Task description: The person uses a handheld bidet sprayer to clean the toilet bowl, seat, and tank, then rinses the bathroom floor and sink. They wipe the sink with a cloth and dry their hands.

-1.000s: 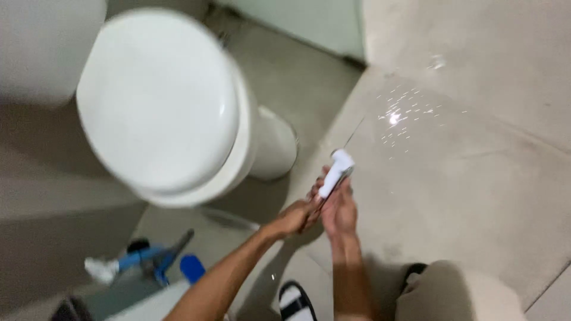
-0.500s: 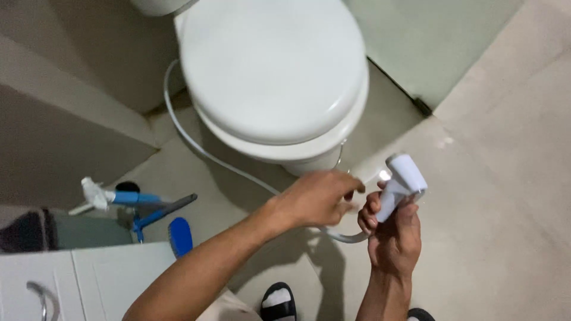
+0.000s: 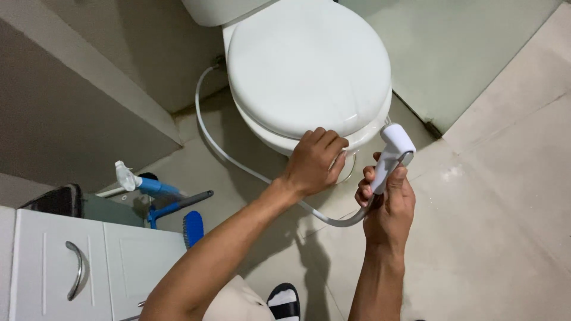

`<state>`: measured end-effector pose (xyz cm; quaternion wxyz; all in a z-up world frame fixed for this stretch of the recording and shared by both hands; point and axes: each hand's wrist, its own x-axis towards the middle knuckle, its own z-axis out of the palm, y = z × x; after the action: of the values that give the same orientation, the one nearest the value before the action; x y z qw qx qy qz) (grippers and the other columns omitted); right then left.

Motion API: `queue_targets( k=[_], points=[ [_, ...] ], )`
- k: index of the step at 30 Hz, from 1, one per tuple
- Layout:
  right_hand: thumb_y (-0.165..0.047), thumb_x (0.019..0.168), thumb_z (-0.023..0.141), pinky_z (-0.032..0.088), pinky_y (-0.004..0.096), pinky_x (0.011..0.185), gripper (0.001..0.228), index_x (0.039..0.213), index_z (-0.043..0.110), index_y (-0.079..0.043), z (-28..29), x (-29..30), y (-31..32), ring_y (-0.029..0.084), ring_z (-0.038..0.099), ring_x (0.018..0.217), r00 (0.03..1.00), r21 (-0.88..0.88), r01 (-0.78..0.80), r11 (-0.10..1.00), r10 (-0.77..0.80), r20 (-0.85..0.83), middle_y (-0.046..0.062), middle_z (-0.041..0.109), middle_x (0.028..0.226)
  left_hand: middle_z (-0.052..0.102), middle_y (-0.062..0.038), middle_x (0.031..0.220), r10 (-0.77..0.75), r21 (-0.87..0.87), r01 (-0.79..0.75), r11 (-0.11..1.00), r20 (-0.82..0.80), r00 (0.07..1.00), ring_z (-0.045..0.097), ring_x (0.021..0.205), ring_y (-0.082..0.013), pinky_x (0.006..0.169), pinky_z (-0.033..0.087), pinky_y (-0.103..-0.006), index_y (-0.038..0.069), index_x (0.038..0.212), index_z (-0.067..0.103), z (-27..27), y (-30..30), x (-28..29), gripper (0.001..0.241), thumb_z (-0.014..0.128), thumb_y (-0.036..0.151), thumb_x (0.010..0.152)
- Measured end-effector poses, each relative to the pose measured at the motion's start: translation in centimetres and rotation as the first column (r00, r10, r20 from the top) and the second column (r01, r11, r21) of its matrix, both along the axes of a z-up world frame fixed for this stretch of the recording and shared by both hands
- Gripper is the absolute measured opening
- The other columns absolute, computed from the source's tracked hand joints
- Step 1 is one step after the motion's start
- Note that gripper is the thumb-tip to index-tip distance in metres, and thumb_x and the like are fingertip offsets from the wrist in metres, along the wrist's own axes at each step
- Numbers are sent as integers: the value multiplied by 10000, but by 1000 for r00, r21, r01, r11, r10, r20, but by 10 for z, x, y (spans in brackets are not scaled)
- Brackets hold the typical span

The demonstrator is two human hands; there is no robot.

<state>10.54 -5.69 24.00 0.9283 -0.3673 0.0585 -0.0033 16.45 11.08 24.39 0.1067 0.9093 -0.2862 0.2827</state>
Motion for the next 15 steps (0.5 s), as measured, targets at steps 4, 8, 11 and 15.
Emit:
queue_targets(
  k=[4, 8, 11, 15],
  points=[
    [-491, 1065, 462, 413, 207, 469, 535, 1285, 586, -19, 0, 3, 2, 96, 541, 595, 1000, 20, -17, 1000, 17, 14, 71, 597, 849, 625, -78, 979, 71, 2, -71, 997, -11, 997, 619, 973, -273, 849, 473, -443, 114, 1111, 670, -2, 7, -3, 222, 633, 178, 902],
    [-440, 1068, 509, 439, 213, 448, 481, 1258, 611, -10, -28, -1, 16, 118, 568, 582, 998, 22, -59, 998, 59, 8, 96, 618, 839, 580, -93, 1292, 204, -72, -204, 976, -8, 979, 525, 1306, -297, 1135, 339, -532, 118, 1287, 591, -13, 21, -3, 329, 605, 191, 966],
    [-399, 1067, 530, 408, 194, 451, 453, 1265, 611, 0, -33, -11, 32, 93, 538, 588, 997, 0, -70, 998, 70, 24, 78, 608, 842, 436, -200, 1518, 293, -209, -301, 930, -70, 954, 352, 1467, -381, 1219, 165, -578, 44, 1423, 469, -17, 27, -7, 409, 448, 268, 1082],
    [-372, 1081, 520, 359, 205, 465, 394, 1205, 630, -15, -33, -14, 50, 107, 503, 597, 990, -26, -112, 993, 113, 78, 80, 573, 846, 211, -278, 1655, 349, -275, -376, 885, -142, 926, 147, 1549, -449, 1240, 61, -600, -26, 1561, 288, -24, 37, -13, 538, 399, 254, 1115]
  ],
)
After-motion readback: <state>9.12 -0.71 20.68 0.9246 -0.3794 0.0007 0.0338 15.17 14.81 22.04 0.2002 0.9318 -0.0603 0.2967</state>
